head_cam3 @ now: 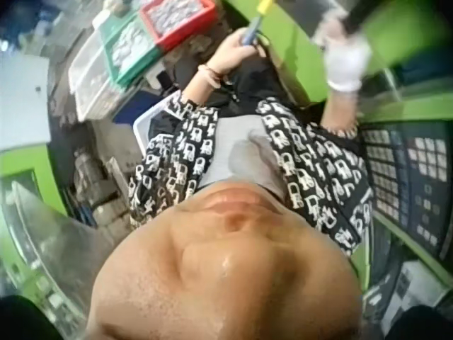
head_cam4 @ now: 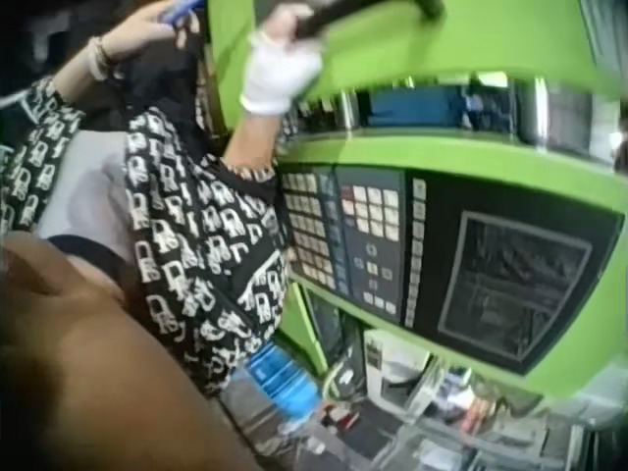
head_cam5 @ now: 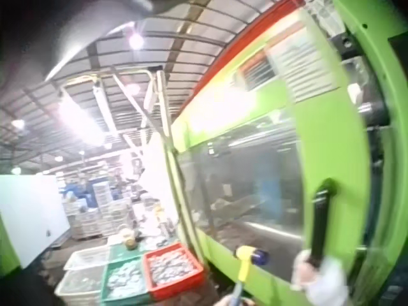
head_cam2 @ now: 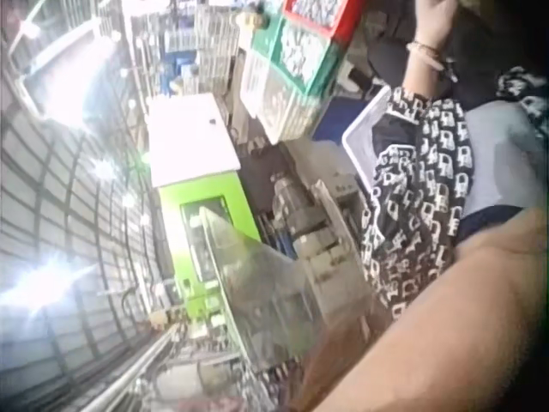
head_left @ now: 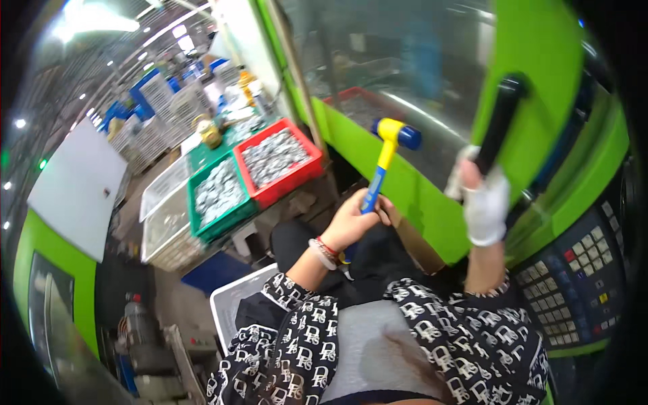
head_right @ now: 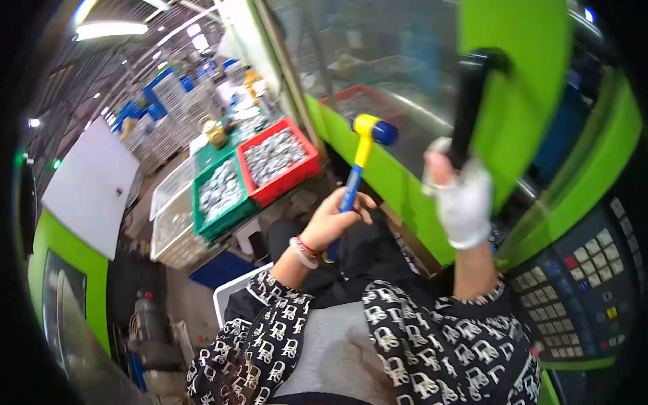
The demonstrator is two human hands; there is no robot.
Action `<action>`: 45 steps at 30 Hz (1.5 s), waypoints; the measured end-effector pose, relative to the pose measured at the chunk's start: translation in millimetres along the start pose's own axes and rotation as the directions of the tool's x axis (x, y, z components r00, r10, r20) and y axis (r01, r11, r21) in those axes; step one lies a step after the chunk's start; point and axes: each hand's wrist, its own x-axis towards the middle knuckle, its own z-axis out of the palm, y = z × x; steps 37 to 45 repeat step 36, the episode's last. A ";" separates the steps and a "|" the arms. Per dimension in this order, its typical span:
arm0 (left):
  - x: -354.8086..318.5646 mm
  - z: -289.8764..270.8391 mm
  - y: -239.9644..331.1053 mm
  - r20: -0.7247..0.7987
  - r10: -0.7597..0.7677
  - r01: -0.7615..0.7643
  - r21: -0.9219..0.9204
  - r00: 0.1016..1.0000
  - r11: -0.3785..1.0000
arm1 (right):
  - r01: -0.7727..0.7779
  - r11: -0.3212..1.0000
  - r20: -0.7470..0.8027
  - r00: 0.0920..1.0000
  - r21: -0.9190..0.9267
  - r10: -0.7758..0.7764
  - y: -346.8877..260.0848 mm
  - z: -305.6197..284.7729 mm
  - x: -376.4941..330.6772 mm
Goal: The operator uses a mallet to secure parts in an injection molding machine, inspects small components, and organizes them into bins on an industrial production floor.
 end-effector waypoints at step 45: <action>-19.9 -54.7 4.9 0.349 0.265 -0.216 -0.173 0.899 0.961 | -0.520 -0.142 -0.342 0.312 -0.843 0.886 421.9 -102.1 -195.9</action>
